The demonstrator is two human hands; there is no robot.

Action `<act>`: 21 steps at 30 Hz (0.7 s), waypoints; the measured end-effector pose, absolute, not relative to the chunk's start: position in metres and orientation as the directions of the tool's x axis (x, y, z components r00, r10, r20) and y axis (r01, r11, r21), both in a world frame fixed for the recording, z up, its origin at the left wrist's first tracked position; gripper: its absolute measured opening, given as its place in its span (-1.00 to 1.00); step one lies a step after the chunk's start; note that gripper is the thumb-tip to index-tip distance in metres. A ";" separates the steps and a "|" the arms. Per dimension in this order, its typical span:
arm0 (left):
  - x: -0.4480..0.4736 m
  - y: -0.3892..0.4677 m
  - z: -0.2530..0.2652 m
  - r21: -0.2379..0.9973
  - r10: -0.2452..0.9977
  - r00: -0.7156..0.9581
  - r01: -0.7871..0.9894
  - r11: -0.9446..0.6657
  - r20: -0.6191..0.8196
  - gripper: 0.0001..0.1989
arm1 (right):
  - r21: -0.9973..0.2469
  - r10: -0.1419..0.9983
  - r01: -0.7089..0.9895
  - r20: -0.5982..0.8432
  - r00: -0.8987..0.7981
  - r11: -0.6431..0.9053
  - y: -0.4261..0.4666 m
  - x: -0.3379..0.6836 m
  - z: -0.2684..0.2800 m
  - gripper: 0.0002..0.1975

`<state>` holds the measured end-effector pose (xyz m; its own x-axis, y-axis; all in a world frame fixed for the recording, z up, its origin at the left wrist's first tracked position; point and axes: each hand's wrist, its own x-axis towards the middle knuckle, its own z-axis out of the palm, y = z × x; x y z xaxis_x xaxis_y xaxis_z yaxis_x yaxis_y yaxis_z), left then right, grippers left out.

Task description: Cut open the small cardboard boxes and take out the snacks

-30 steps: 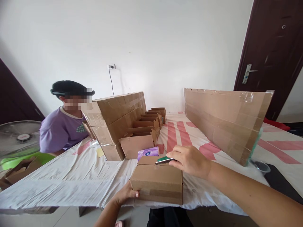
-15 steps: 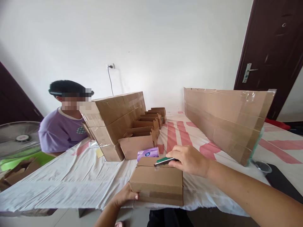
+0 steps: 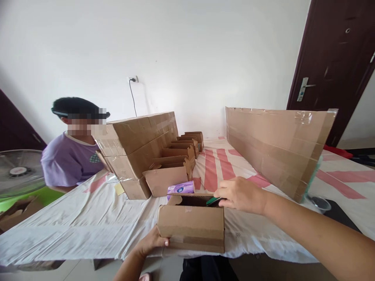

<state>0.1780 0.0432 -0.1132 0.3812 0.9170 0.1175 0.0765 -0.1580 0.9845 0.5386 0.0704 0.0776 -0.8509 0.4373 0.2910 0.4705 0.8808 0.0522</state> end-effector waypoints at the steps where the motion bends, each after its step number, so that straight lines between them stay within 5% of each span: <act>1: 0.178 0.043 -0.113 0.985 0.918 0.380 0.080 -0.152 0.111 0.06 | 0.011 0.439 0.467 0.320 -0.840 0.884 0.070 0.544 0.078 -0.82; 4: 0.179 0.041 -0.110 0.987 0.917 0.385 0.077 -0.140 0.100 0.07 | -0.151 0.491 0.485 0.490 -0.720 0.862 0.070 0.563 0.072 -0.78; 8: 0.180 0.040 -0.109 0.989 0.921 0.374 0.059 -0.136 0.104 0.08 | -0.445 0.707 0.614 0.649 -0.281 0.652 0.074 0.587 0.035 -0.72; 13: 0.180 0.040 -0.109 0.985 0.919 0.378 0.074 -0.153 0.114 0.10 | -0.823 0.930 0.513 0.349 0.116 0.245 0.091 0.617 -0.068 -0.52; 17: 0.180 0.040 -0.109 0.987 0.916 0.382 0.051 -0.152 0.121 0.09 | -0.791 0.975 0.603 0.200 0.093 0.105 0.099 0.636 -0.134 -0.57; 21: 0.180 0.041 -0.109 0.988 0.920 0.375 0.049 -0.147 0.118 0.10 | -0.623 0.988 0.775 0.154 -0.017 0.110 0.103 0.636 -0.132 -0.70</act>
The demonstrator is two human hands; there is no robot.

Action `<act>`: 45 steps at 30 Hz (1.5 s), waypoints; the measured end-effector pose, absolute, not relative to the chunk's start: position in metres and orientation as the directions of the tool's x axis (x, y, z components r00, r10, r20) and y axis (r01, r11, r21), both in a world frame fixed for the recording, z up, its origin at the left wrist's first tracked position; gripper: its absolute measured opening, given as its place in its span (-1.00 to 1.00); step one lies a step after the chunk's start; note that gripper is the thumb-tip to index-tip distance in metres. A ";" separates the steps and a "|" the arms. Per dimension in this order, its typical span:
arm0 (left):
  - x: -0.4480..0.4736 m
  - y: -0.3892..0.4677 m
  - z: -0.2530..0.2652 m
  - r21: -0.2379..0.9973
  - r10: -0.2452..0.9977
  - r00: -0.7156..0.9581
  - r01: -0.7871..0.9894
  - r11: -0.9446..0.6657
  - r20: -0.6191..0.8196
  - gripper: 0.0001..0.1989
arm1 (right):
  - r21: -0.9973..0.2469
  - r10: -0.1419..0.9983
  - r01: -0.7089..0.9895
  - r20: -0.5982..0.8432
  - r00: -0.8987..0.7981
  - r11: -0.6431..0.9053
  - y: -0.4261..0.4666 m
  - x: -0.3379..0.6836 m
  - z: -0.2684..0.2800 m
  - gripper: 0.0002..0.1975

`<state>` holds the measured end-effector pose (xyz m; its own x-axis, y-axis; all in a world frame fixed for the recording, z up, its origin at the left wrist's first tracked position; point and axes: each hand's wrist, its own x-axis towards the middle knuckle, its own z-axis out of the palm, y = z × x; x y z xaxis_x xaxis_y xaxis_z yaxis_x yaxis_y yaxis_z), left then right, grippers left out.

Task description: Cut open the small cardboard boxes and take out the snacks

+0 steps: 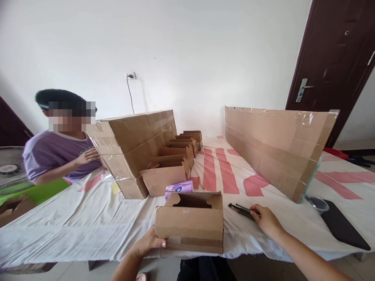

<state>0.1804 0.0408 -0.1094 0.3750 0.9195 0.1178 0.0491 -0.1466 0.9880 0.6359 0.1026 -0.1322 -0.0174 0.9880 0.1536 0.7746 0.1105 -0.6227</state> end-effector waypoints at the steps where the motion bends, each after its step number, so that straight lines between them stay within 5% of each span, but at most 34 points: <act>1: 0.180 0.041 -0.110 0.988 0.919 0.377 0.055 -0.147 0.115 0.10 | -0.571 0.980 0.808 0.192 -0.042 0.147 0.102 0.631 -0.121 -0.74; 4: 0.180 0.042 -0.111 0.987 0.915 0.385 0.060 -0.150 0.116 0.08 | -0.481 0.885 0.801 0.449 -0.124 0.356 0.089 0.603 -0.073 -0.78; 8: 0.179 0.043 -0.113 0.987 0.912 0.391 0.044 -0.155 0.126 0.06 | -0.211 0.505 0.621 0.791 -0.345 0.755 0.042 0.549 -0.008 -0.76; 10: 0.178 0.043 -0.115 0.988 0.911 0.394 0.041 -0.150 0.122 0.05 | 0.043 0.264 0.465 0.775 -0.575 0.884 0.021 0.522 0.009 -0.69; 12: 0.178 0.043 -0.115 0.989 0.913 0.392 0.033 -0.141 0.117 0.05 | 0.146 0.199 0.386 0.664 -0.721 0.911 0.012 0.499 0.013 -0.68; 18: 0.181 0.043 -0.113 0.987 0.912 0.380 -0.016 -0.162 0.156 0.11 | -0.080 0.511 0.584 0.589 -0.627 0.808 0.039 0.459 -0.002 -0.84; 22: 0.182 0.044 -0.112 0.987 0.914 0.373 -0.017 -0.162 0.157 0.14 | -0.121 0.618 0.671 0.532 -0.578 0.731 0.047 0.446 0.003 -0.93; 45: 0.180 0.044 -0.114 0.983 0.916 0.366 0.010 -0.181 0.165 0.14 | 0.124 0.551 0.735 0.582 -0.598 0.667 0.047 0.420 0.014 -0.88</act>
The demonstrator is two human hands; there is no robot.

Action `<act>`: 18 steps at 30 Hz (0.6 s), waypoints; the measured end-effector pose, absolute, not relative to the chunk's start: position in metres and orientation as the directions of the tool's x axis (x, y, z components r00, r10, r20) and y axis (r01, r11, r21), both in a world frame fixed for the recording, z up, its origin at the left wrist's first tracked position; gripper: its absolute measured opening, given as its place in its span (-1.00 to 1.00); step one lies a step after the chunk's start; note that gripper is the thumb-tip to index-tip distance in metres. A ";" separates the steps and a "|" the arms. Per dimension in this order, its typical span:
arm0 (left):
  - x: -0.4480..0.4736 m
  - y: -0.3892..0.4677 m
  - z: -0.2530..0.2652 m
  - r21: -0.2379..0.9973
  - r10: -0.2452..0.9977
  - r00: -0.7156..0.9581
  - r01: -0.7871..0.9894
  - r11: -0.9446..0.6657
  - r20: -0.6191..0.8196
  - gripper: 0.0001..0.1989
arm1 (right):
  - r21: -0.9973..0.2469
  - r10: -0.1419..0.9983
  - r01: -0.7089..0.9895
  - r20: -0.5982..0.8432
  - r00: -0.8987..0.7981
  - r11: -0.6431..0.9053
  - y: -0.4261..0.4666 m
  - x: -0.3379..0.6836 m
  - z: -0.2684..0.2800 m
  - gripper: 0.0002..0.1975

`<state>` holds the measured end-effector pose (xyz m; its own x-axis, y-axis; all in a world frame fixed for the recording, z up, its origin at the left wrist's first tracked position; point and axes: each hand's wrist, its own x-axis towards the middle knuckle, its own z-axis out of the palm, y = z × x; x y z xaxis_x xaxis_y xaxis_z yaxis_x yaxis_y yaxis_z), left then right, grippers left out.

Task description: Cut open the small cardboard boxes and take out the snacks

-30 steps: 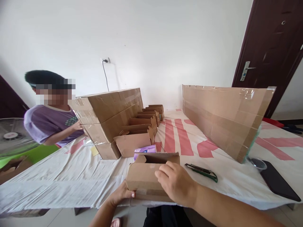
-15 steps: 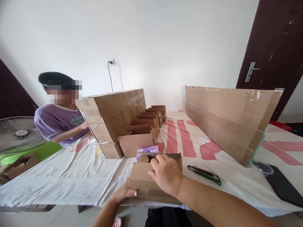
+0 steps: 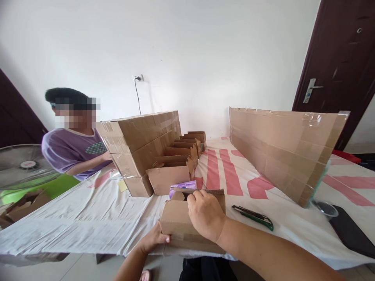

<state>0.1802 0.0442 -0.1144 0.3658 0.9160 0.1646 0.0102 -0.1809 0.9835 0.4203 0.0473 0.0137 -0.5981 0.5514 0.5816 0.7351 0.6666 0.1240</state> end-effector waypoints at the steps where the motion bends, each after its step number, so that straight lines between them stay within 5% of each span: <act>1: 0.180 0.044 -0.115 0.983 0.917 0.363 0.005 -0.181 0.167 0.13 | 0.130 0.551 0.735 0.579 -0.601 0.665 0.047 0.421 0.013 -0.87; 7: 0.180 0.044 -0.114 0.984 0.920 0.353 -0.020 -0.175 0.171 0.12 | 0.135 0.541 0.730 0.586 -0.604 0.670 0.051 0.422 0.006 -0.82; 14: 0.183 0.042 -0.106 0.983 0.919 0.356 0.004 -0.184 0.171 0.10 | -0.179 0.519 0.597 0.718 -0.465 0.782 0.053 0.455 0.014 -0.82; 18: 0.181 0.041 -0.110 0.992 0.943 0.318 0.044 -0.116 0.097 0.07 | -0.199 0.511 0.615 0.767 -0.387 0.763 0.053 0.506 0.011 -0.84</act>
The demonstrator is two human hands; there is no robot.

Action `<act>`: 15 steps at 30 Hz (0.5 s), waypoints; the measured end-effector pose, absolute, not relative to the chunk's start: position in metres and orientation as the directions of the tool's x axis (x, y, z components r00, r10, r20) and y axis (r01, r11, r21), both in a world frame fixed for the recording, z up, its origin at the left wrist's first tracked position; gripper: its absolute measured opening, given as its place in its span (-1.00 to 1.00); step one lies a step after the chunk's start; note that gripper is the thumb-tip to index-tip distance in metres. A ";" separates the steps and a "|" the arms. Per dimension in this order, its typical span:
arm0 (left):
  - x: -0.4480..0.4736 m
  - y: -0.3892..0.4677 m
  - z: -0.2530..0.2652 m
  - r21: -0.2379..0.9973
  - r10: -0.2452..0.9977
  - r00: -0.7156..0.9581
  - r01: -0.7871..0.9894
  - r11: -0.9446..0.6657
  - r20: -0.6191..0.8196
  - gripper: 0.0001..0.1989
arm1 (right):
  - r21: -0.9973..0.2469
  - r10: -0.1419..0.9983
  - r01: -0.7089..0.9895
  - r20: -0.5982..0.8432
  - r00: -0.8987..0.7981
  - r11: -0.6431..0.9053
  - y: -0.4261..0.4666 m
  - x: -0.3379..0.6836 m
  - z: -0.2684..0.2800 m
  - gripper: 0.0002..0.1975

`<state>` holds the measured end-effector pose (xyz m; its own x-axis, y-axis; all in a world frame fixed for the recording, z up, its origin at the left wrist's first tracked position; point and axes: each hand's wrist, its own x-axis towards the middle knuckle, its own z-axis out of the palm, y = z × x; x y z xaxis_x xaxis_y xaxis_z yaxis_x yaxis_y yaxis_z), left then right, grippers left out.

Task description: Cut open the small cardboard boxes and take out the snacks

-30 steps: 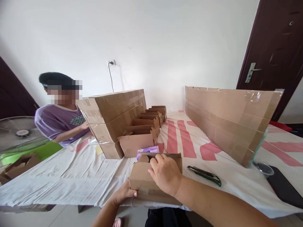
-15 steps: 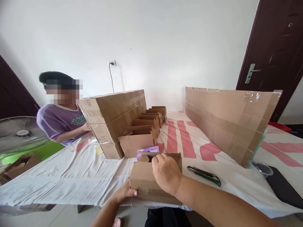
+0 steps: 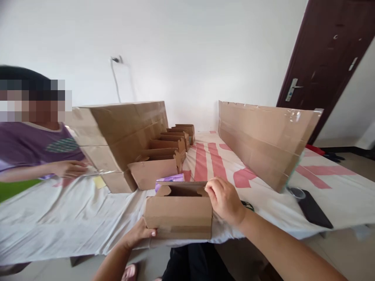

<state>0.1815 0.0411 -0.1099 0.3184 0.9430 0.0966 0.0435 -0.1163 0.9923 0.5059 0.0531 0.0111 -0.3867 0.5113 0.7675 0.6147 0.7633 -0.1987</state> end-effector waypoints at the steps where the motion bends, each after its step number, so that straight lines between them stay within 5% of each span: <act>1: 0.181 0.041 -0.112 0.994 0.951 0.299 0.048 -0.093 0.075 0.06 | -0.189 0.527 0.638 0.754 -0.393 0.746 0.053 0.521 0.005 -0.83; 7: 0.182 0.041 -0.114 0.996 0.969 0.245 0.066 -0.052 0.035 0.01 | -0.173 0.708 0.736 0.480 -0.517 0.654 0.035 0.580 -0.057 -0.82; 15: 0.186 0.036 -0.102 0.989 0.976 0.216 0.136 -0.053 0.022 -0.02 | -0.141 0.780 0.780 0.279 -0.560 0.610 0.020 0.580 -0.108 -0.81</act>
